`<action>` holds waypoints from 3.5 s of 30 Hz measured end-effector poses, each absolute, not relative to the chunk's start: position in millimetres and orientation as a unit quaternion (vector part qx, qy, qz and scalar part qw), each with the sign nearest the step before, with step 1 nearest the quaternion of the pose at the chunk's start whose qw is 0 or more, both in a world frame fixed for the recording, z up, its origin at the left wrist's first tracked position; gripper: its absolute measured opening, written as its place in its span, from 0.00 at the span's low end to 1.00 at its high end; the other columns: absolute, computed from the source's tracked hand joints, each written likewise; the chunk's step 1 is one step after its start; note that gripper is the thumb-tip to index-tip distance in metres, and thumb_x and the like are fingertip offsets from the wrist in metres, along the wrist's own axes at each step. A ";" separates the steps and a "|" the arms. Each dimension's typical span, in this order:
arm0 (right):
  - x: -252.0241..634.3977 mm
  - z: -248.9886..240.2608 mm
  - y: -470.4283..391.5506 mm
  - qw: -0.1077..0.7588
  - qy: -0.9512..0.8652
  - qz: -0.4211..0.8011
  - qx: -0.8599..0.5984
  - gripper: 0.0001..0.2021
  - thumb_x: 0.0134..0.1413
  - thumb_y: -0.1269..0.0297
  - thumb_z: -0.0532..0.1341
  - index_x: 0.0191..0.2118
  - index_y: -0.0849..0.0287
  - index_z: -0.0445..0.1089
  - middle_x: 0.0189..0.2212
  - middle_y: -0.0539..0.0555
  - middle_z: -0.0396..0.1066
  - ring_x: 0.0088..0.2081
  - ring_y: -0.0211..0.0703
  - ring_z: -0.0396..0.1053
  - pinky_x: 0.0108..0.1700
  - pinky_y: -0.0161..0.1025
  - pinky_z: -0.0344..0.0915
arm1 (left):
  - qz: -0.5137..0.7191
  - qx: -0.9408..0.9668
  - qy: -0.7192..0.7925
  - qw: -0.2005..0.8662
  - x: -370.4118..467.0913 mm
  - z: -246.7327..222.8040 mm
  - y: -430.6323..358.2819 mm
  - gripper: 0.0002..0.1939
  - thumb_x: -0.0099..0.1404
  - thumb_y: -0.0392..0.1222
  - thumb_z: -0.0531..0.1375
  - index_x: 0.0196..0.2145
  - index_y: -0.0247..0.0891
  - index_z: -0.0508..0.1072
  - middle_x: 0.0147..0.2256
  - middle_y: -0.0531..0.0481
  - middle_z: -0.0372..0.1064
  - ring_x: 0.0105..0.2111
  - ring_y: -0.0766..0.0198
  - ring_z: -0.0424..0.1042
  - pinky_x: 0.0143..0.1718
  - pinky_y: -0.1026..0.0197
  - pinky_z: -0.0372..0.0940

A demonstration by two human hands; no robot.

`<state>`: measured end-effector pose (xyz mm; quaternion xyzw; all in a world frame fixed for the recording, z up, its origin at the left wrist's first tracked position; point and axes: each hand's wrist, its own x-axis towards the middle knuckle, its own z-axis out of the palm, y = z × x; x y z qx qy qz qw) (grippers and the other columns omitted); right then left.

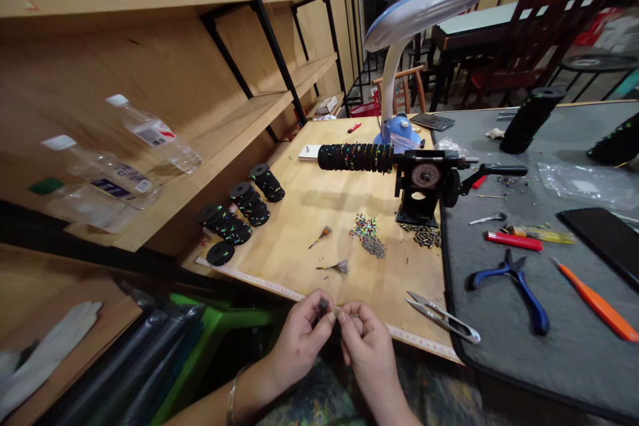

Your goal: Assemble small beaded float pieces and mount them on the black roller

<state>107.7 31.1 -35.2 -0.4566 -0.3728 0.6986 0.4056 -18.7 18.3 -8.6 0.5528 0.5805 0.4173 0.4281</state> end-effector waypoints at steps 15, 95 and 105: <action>107.1 -33.1 31.9 0.422 -0.363 0.691 -0.461 0.26 0.38 0.37 0.65 0.26 0.58 0.64 0.08 0.38 0.51 0.10 0.29 0.46 0.14 0.28 0.43 | 0.424 0.551 0.578 0.428 -18.5 -14.0 17.2 0.07 0.63 0.40 0.56 0.28 0.38 0.63 0.26 0.54 0.61 0.28 0.66 0.61 0.31 0.66 0.58; 122.7 -30.7 25.5 0.414 -0.414 0.659 -0.472 0.18 0.47 0.49 0.65 0.37 0.59 0.70 0.21 0.45 0.62 0.24 0.38 0.59 0.27 0.33 0.57 | 0.439 0.280 0.508 0.686 -27.6 -11.2 21.5 0.15 0.56 0.47 0.63 0.28 0.37 0.62 0.19 0.59 0.58 0.17 0.75 0.52 0.20 0.67 0.42; 116.5 -28.8 27.7 0.420 -0.446 0.626 -0.481 0.17 0.47 0.47 0.64 0.29 0.58 0.70 0.25 0.50 0.68 0.30 0.44 0.65 0.33 0.37 0.63 | 0.429 0.137 0.457 0.767 -32.9 -16.2 19.6 0.17 0.50 0.43 0.67 0.27 0.36 0.61 0.18 0.59 0.58 0.15 0.78 0.51 0.20 0.67 0.37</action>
